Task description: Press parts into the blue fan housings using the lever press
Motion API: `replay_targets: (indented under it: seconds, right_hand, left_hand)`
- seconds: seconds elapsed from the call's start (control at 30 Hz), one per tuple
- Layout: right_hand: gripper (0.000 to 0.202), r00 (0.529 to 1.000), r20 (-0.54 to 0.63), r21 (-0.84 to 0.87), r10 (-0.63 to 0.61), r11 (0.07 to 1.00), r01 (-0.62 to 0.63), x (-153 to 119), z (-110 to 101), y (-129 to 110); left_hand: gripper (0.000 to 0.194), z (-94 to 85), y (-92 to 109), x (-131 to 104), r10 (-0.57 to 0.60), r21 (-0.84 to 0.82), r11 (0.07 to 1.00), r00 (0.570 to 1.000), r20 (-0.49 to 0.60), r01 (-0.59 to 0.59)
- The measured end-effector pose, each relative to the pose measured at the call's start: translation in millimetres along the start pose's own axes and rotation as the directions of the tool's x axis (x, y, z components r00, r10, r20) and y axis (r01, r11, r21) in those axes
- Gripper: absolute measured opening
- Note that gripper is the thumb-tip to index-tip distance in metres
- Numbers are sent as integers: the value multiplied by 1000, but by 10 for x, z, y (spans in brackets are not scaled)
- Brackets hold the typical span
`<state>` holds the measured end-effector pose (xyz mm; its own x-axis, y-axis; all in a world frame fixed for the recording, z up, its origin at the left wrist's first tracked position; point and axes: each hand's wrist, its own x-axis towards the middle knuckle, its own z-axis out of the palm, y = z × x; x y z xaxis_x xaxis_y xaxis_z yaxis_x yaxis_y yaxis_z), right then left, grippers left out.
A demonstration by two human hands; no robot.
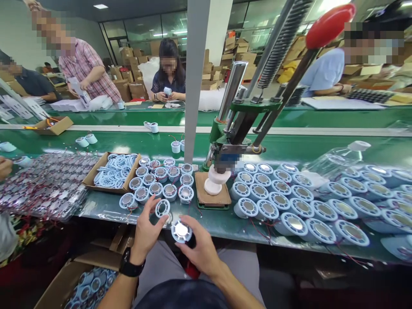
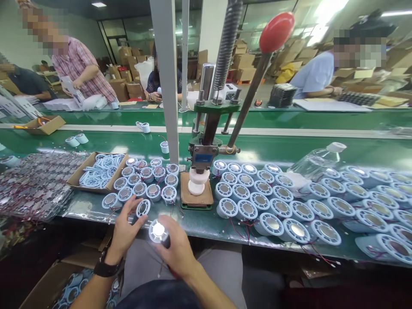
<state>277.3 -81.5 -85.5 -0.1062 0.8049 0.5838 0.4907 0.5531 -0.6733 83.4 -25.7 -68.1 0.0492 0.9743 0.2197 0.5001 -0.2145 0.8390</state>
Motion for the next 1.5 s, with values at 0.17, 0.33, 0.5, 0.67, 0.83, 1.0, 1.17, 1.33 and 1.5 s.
replay_targets:
  seconds: [0.17,0.33,0.5,0.67,0.83,1.0,1.17,1.33,1.5]
  right_hand:
    - [63,997,-14,60,72,996,-71,141,502,223]
    - [70,993,-39,67,115,991,-113,85,537,327]
    - [71,984,-73,96,165,983,-158,45,567,316]
    - [78,979,-95,78,181,982,-174,47,594,308]
    - [82,982,-83,76,172,983,-166,43,572,324]
    - [89,985,-44,104,168,981,-163,82,534,283]
    - [94,983,-51,108,176,980,-169,99,518,242]
    - [91,980,-24,69,198,978,-196,56,536,271]
    - [61,987,62,-15,151,989,-150,36,549,326]
  left_hand:
    - [76,-114,296,-61,101,126,984,981,167,-123]
    - [74,69,355,-129,131,220,960,974,186,-171]
    - [79,217,273,-181,41,162,986,998,38,-46]
    - [72,289,270,-222,-77,55,995,996,-43,79]
    - [75,254,235,-209,-152,-48,987,988,2,152]
    - [72,244,206,-227,-163,-79,983,987,8,163]
    - [67,345,224,-311,-187,-106,979,977,-101,176]
    - [69,416,261,-377,-206,-143,973,959,-192,180]
    - [63,510,208,-389,-128,-64,991,974,-189,118]
